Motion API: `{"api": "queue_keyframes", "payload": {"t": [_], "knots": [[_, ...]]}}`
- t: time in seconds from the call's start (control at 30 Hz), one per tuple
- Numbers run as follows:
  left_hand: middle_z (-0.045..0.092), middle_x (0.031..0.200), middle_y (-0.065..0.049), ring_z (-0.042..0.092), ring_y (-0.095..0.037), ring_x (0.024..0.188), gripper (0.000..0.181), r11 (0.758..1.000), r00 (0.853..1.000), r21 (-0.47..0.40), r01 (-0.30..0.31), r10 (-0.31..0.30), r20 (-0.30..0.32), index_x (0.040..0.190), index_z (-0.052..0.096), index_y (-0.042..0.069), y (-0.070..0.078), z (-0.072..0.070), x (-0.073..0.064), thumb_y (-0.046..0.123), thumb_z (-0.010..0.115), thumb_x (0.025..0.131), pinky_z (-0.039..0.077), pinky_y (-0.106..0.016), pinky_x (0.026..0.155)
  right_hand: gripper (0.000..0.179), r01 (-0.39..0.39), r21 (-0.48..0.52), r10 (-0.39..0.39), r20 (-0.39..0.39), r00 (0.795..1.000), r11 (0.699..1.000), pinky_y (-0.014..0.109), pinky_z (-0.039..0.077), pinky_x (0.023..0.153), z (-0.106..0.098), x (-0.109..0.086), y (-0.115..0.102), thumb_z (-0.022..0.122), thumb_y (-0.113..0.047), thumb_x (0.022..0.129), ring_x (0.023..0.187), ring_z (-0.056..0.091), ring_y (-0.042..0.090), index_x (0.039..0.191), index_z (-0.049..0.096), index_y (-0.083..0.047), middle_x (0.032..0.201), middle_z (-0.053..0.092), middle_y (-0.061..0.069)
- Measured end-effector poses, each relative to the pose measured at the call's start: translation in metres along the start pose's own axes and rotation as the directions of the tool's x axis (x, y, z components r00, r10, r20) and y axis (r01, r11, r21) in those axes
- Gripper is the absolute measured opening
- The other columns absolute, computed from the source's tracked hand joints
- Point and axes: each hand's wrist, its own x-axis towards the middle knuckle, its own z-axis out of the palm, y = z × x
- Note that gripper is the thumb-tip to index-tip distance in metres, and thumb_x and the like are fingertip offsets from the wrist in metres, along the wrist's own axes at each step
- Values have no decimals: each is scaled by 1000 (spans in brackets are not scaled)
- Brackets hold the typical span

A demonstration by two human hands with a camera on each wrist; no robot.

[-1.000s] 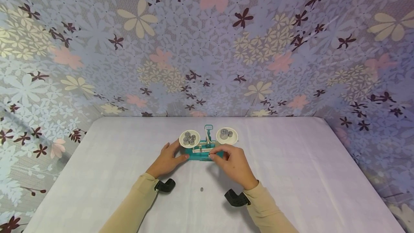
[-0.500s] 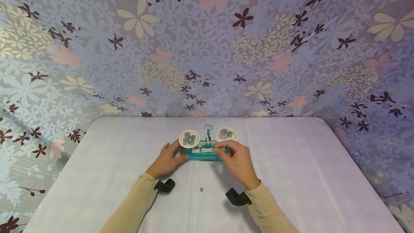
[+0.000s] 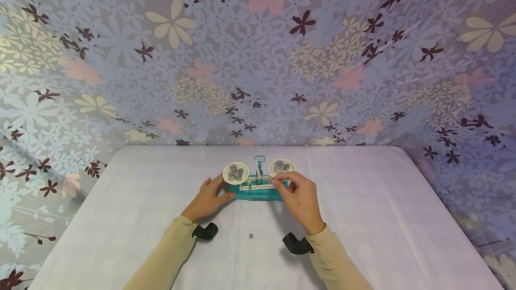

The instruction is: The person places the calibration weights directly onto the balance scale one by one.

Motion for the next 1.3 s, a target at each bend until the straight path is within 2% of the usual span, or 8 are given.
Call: {"api": "queue_keyframes", "payload": {"t": [0.5,0.63,0.8,1.13,1.3], "knots": [[32,147,-14,26,-24,137,72,999,1000,19,27,-27,4,143,31,3,0,-2,0,43,57,89,5,-43,115,9,65,-42,-67,-66,996,997,24,28,37,-1,8,7,71,-18,83,41,32,10,91,72,-16,47,39,-5],[31,148,-13,25,-23,137,73,999,999,25,31,-31,14,144,30,3,-1,0,0,44,56,89,4,-41,115,9,121,-84,-128,-74,989,989,22,29,37,0,9,9,71,-15,82,42,33,8,91,72,-14,54,48,-6],[30,149,-11,25,-21,137,74,999,999,37,36,-37,16,145,29,4,-1,0,1,45,56,89,3,-39,115,10,170,-134,-182,-79,980,976,21,30,37,2,9,11,72,-13,82,44,34,6,91,72,-13,73,62,-6],[30,149,-12,25,-22,137,75,999,999,27,43,-44,24,144,29,3,1,-2,1,45,56,89,3,-39,115,9,185,-199,-206,-91,974,962,22,32,38,4,10,13,72,-12,82,45,36,5,90,72,-12,79,66,-3],[30,148,-12,26,-23,137,75,999,999,28,42,-42,24,144,29,3,1,-1,0,45,56,89,4,-40,115,8,160,-221,-181,-80,980,962,22,33,39,5,11,12,71,-13,82,45,37,5,90,72,-13,78,65,-3]]}}
